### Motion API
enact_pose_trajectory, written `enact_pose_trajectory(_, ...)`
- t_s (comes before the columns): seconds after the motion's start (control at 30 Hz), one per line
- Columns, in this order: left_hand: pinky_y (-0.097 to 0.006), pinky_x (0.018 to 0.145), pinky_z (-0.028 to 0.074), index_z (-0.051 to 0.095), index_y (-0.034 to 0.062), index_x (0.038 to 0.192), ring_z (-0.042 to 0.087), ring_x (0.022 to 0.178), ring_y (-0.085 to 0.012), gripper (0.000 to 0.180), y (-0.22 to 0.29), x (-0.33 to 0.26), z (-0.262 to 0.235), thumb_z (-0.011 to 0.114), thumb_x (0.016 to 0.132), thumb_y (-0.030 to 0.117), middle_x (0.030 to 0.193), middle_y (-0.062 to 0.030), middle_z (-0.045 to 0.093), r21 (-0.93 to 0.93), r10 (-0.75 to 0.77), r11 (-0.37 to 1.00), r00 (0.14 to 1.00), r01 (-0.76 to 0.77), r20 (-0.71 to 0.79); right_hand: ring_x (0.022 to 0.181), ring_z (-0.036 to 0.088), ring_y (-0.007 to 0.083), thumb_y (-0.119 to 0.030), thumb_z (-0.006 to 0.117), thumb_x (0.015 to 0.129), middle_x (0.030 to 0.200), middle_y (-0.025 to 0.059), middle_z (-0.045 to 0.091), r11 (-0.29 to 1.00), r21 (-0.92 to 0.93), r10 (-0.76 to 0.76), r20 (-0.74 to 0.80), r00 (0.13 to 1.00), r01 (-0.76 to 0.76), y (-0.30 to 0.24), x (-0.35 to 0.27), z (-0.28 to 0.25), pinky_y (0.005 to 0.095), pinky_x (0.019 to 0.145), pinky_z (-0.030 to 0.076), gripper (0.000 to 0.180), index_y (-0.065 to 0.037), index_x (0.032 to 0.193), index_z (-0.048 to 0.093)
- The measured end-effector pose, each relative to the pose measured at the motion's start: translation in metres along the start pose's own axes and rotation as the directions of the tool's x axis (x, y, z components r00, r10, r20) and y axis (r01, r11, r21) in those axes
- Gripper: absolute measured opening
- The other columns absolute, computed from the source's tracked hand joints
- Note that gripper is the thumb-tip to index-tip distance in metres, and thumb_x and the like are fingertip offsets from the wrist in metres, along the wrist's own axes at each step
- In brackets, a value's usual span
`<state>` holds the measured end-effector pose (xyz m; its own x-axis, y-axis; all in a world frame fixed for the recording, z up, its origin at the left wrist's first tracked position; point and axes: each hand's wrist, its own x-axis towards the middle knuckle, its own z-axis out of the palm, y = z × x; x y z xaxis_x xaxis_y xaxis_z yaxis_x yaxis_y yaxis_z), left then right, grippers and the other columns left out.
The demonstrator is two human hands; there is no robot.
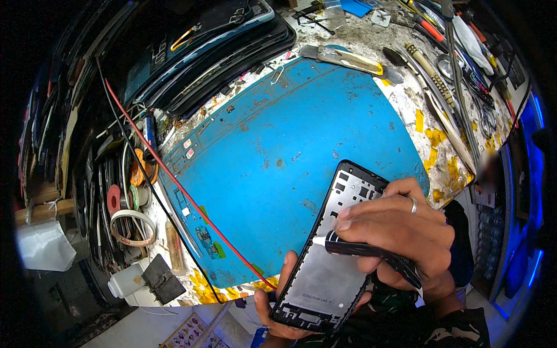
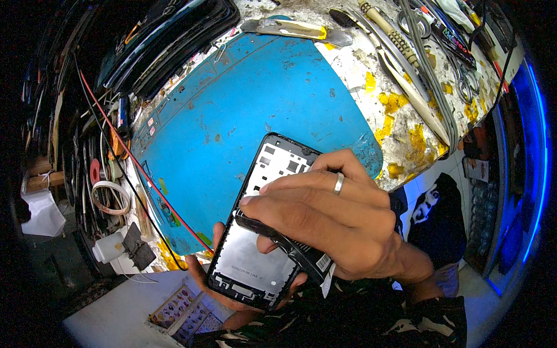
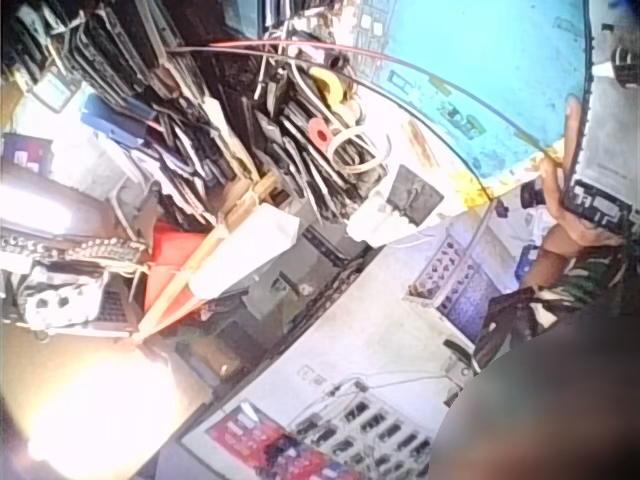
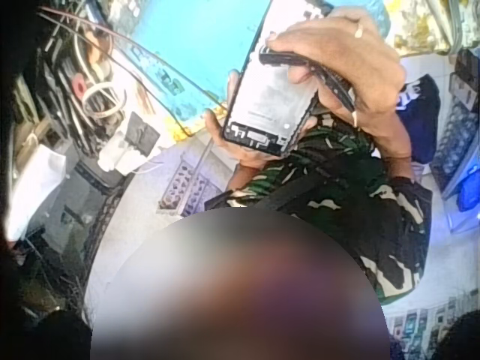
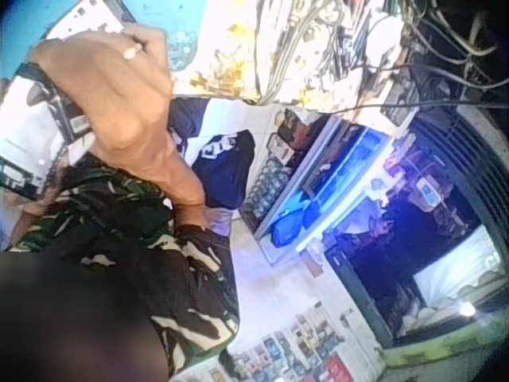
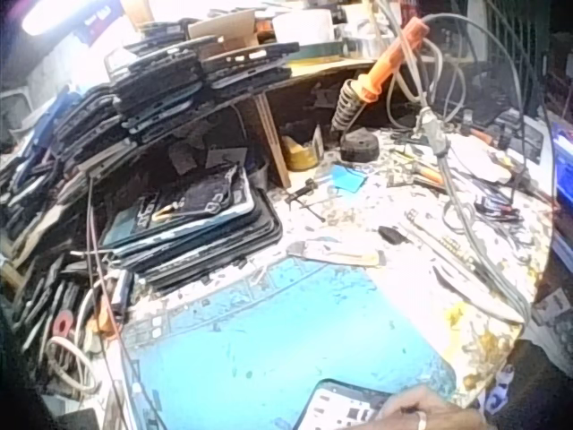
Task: The person applies adhesive to the interior of a smartphone chassis, then installs a new battery into the chassis and closes the device. The person handles the phone chassis, battery, and adhesive tube during the process.
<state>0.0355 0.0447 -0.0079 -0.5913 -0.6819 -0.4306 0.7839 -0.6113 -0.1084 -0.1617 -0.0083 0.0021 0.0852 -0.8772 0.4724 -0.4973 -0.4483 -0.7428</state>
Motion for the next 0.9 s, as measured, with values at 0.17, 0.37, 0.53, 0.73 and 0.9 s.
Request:
enact_pose_trajectory(0.17, -0.065, 0.110, 0.023, 0.016, 0.0258, 0.150, 0.028, 0.138, -0.0324, 0.092, 0.004, -0.002, -0.002, 0.051, 0.079, 0.073, 0.153, -0.0111, 0.023, -0.037, -0.034, 0.999, 0.999, 0.034, -0.007, 0.081, 0.071, 0.0200, -0.040, 0.062, 0.091, 0.085, 0.0047, 0.073, 1.000, -0.020, 0.023, -0.027, 0.999, -0.023, 0.002, 0.000, 0.001, 0.0338, 0.067, 0.043, 0.035, -0.006, 0.092, 0.070)
enact_pose_trajectory(0.37, -0.069, 0.108, 0.024, 0.011, 0.0249, 0.152, 0.025, 0.139, -0.0384, 0.094, -0.006, -0.002, -0.001, 0.046, 0.080, 0.074, 0.155, -0.0142, 0.018, -0.407, 0.046, 0.912, 0.998, -0.056, -0.036, 0.081, 0.071, 0.0203, -0.038, 0.062, 0.091, 0.085, 0.0050, 0.073, 0.999, -0.015, 0.034, -0.016, 0.999, -0.034, 0.001, 0.000, -0.001, 0.0340, 0.068, 0.044, 0.034, -0.005, 0.092, 0.070)
enact_pose_trajectory(0.53, -0.070, 0.106, 0.026, 0.013, 0.0258, 0.151, 0.025, 0.139, -0.0401, 0.091, -0.006, -0.001, 0.002, 0.044, 0.081, 0.074, 0.155, -0.0146, 0.019, -0.351, 0.046, 0.935, 0.999, -0.052, -0.025, 0.082, 0.071, 0.0202, -0.037, 0.063, 0.091, 0.086, 0.0052, 0.073, 0.999, -0.009, 0.044, -0.020, 0.999, -0.044, 0.001, 0.001, -0.001, 0.0341, 0.068, 0.044, 0.033, -0.005, 0.092, 0.070)
enact_pose_trajectory(0.73, -0.070, 0.102, 0.031, 0.024, 0.0271, 0.148, 0.027, 0.137, -0.0412, 0.080, 0.008, -0.003, 0.005, 0.046, 0.084, 0.071, 0.152, -0.0137, 0.025, -0.304, -0.089, 0.952, 0.977, 0.026, -0.193, 0.081, 0.071, 0.0202, -0.038, 0.062, 0.091, 0.086, 0.0053, 0.073, 1.000, 0.021, 0.006, -0.019, 1.000, -0.006, 0.002, 0.002, -0.001, 0.0337, 0.068, 0.044, 0.034, -0.005, 0.092, 0.070)
enact_pose_trajectory(0.9, -0.074, 0.106, 0.020, 0.005, 0.0259, 0.154, 0.020, 0.141, -0.0423, 0.102, 0.002, -0.002, -0.002, 0.041, 0.076, 0.081, 0.158, -0.0152, 0.010, -0.447, -0.054, 0.894, 0.997, 0.026, -0.050, 0.080, 0.071, 0.0208, -0.036, 0.063, 0.091, 0.085, 0.0060, 0.073, 1.000, 0.017, 0.010, -0.027, 1.000, -0.009, 0.003, 0.003, -0.001, 0.0337, 0.067, 0.044, 0.032, -0.005, 0.091, 0.070)
